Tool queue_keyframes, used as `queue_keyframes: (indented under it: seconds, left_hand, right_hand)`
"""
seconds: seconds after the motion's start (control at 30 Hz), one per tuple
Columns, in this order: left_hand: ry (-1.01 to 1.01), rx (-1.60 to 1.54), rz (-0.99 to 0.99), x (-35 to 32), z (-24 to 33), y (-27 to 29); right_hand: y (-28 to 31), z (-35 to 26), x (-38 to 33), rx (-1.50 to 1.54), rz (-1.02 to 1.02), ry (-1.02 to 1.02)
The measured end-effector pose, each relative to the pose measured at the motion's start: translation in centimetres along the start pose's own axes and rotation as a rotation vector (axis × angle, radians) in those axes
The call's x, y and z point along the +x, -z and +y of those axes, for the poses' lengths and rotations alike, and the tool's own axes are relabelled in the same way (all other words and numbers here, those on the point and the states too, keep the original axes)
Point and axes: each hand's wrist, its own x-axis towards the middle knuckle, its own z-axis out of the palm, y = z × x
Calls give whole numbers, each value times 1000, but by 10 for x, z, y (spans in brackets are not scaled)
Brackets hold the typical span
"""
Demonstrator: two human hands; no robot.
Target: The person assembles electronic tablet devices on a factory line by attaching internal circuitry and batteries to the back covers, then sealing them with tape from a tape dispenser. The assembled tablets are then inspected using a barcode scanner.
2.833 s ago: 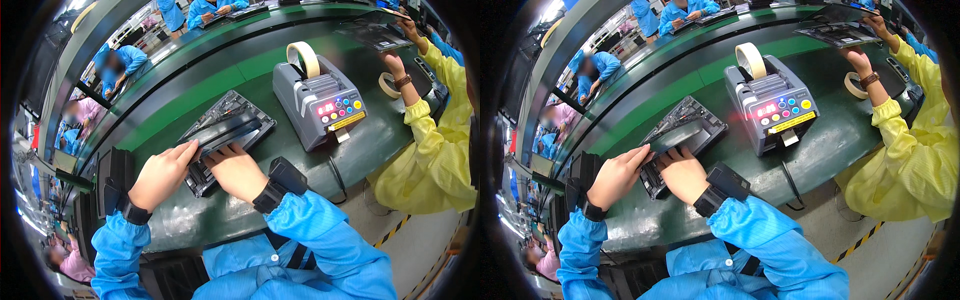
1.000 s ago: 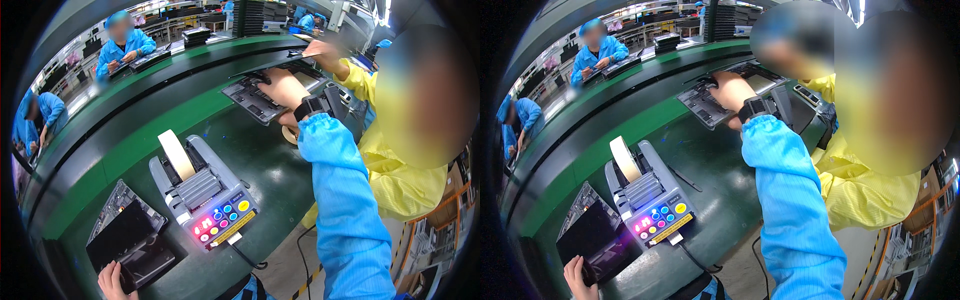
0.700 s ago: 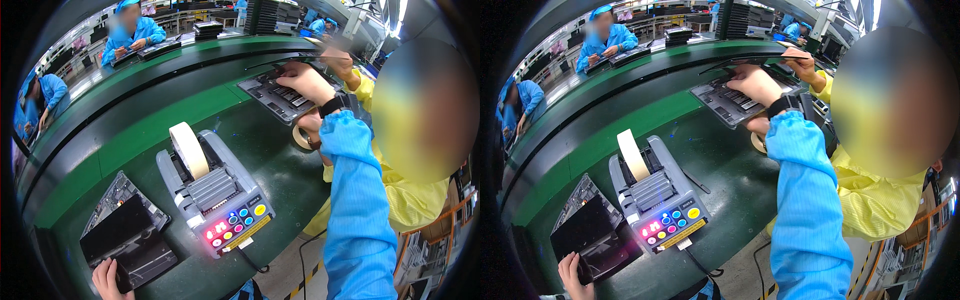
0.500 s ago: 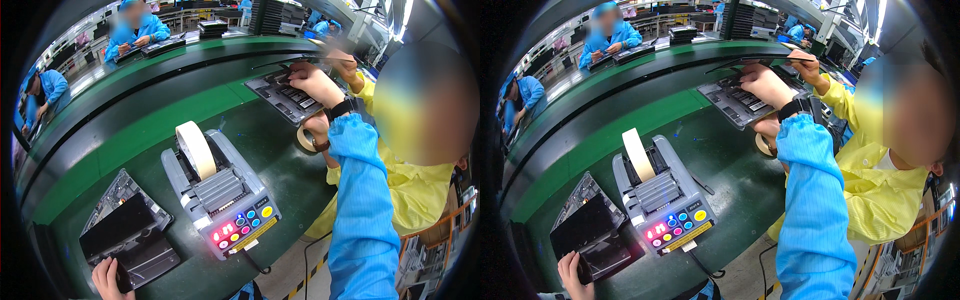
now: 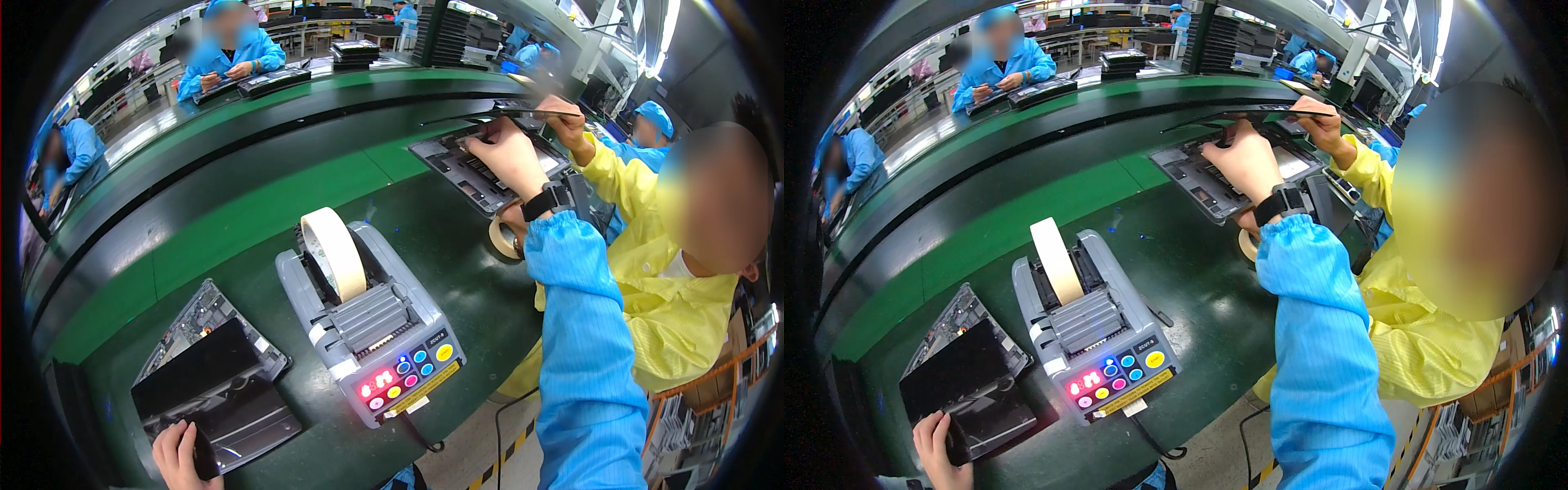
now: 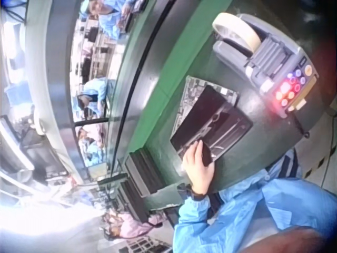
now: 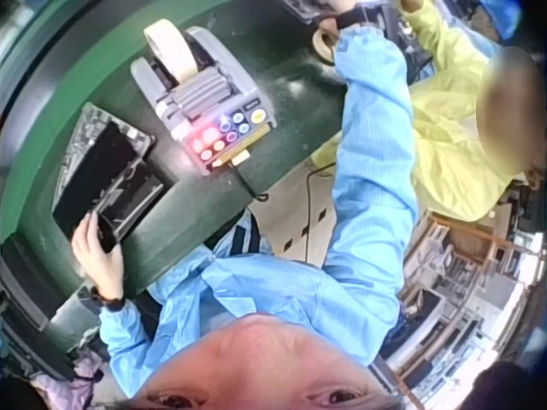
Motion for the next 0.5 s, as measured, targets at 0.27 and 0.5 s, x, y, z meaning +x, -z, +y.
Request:
queue_keyframes:
  seconds: [0.27,0.5]
  left_hand:
    - [-31,-6,14,3,-3,-2]
    - [-16,-9,14,2,-4,-3]
  right_hand:
    - [12,16,-5,71,84,51]
    - [24,10,-12,3,93,108]
